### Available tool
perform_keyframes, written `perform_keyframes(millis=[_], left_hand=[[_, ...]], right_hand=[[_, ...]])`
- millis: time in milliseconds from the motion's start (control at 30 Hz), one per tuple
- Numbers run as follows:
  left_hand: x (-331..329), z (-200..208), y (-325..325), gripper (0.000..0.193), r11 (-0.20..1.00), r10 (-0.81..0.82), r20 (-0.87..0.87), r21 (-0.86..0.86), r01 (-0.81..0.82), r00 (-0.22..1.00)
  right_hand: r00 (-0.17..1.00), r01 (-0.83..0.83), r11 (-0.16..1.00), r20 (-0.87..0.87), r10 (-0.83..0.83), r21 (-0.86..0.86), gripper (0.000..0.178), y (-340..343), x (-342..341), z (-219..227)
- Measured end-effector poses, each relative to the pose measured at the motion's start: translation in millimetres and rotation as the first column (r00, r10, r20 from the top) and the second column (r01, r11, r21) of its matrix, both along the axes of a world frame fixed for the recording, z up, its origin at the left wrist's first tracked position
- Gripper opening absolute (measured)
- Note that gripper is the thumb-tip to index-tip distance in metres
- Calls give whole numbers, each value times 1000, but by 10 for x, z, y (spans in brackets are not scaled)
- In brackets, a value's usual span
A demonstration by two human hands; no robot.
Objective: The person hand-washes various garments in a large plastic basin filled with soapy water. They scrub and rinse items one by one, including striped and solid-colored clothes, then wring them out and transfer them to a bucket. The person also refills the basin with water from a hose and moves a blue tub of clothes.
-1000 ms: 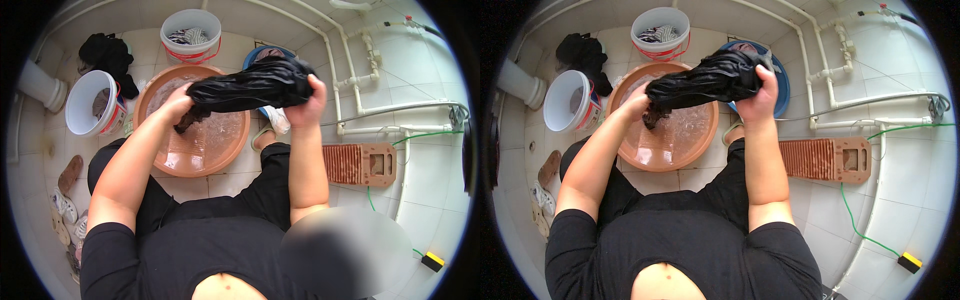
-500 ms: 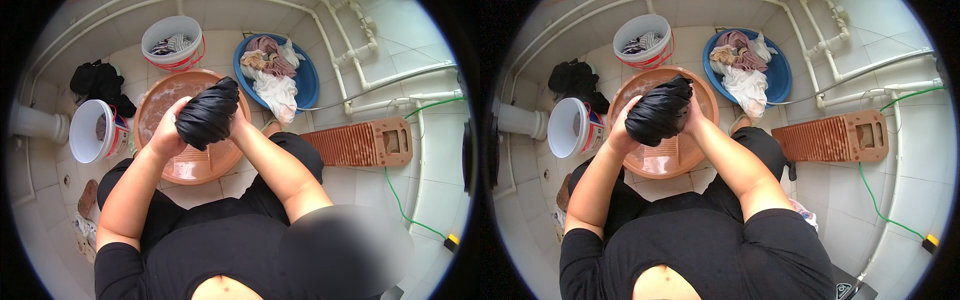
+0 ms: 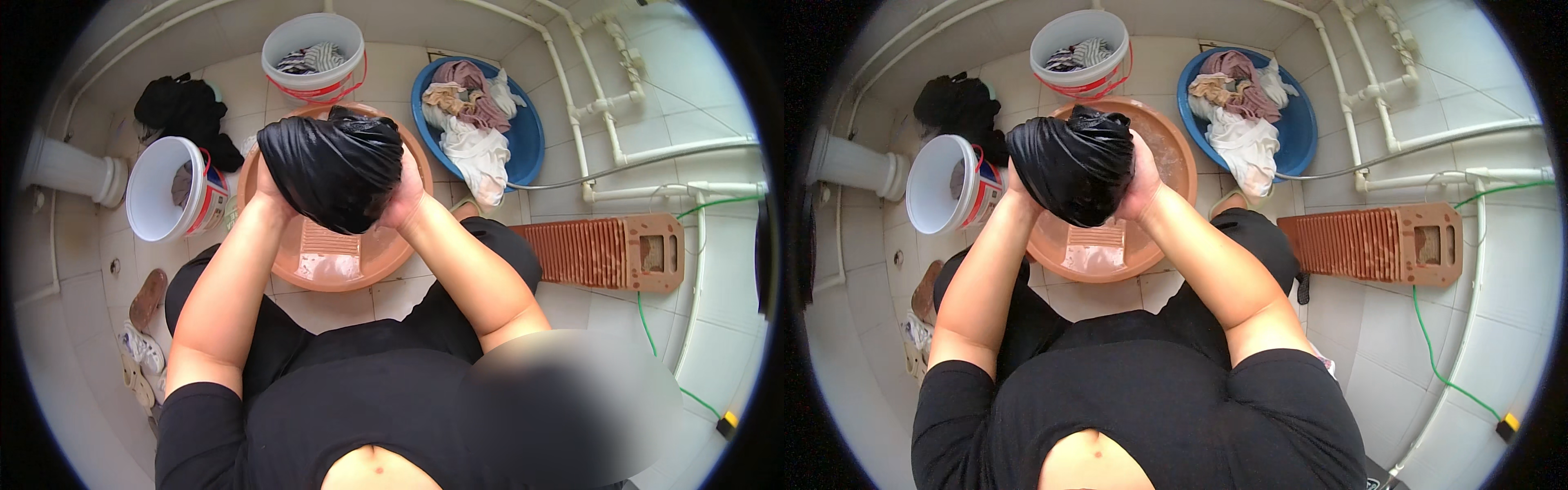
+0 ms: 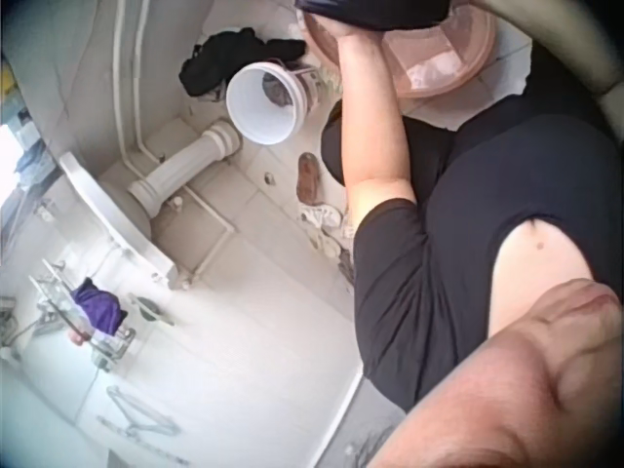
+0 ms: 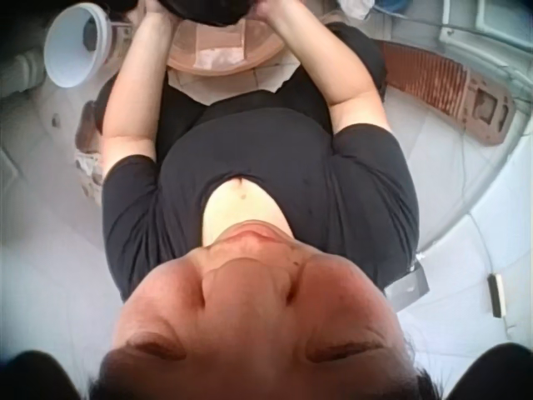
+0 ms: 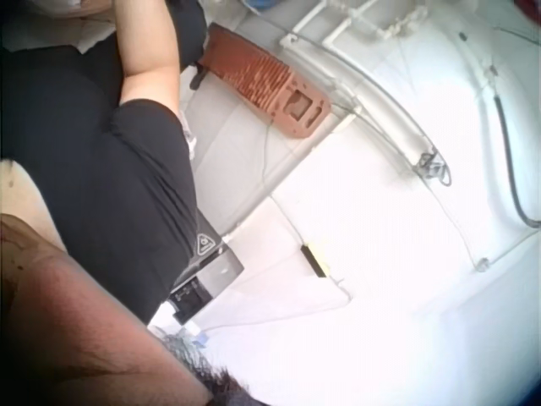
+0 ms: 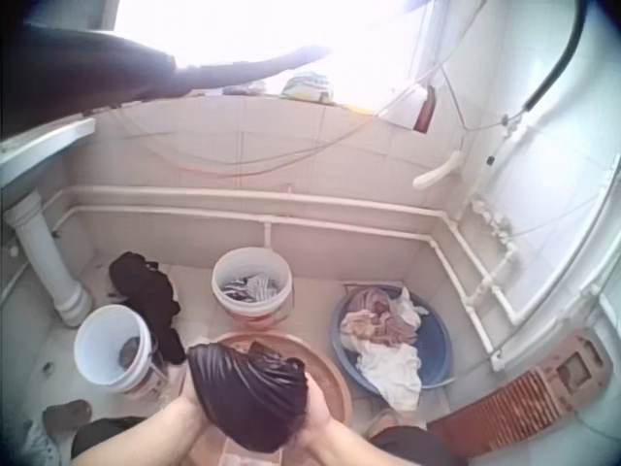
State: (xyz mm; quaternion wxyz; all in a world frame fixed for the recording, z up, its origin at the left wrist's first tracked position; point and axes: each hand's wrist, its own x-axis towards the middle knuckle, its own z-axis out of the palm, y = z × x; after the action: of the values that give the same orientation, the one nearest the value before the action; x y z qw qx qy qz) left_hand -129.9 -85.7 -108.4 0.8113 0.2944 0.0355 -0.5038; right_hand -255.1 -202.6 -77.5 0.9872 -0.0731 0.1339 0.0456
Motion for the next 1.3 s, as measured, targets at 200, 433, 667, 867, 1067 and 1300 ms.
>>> perform_keyframes(millis=[200,433,667,867,1067,1300], left_hand=[[142,201,48,40,964,107,111,-253,-76,988],[86,107,48,33,990,115,209,-109,-93,971],[-140,-95,-28,26,971,102,-32,222,-93,994],[-133,-278,19,24,899,-303,325,411,155,896],[-146,-9,90,16,776,-604,616,598,199,505],[-79,-122,47,22,762,-521,460,631,149,719]], right_hand=[[996,13,988,-86,-27,-151,69,-57,13,-150],[954,225,850,-70,-292,-476,68,-98,122,6],[961,217,488,97,-259,-845,25,-36,64,153],[977,206,16,204,-60,-978,16,84,62,222],[938,346,-362,320,131,-865,17,173,42,226],[957,282,-282,288,20,-917,20,119,55,77]])
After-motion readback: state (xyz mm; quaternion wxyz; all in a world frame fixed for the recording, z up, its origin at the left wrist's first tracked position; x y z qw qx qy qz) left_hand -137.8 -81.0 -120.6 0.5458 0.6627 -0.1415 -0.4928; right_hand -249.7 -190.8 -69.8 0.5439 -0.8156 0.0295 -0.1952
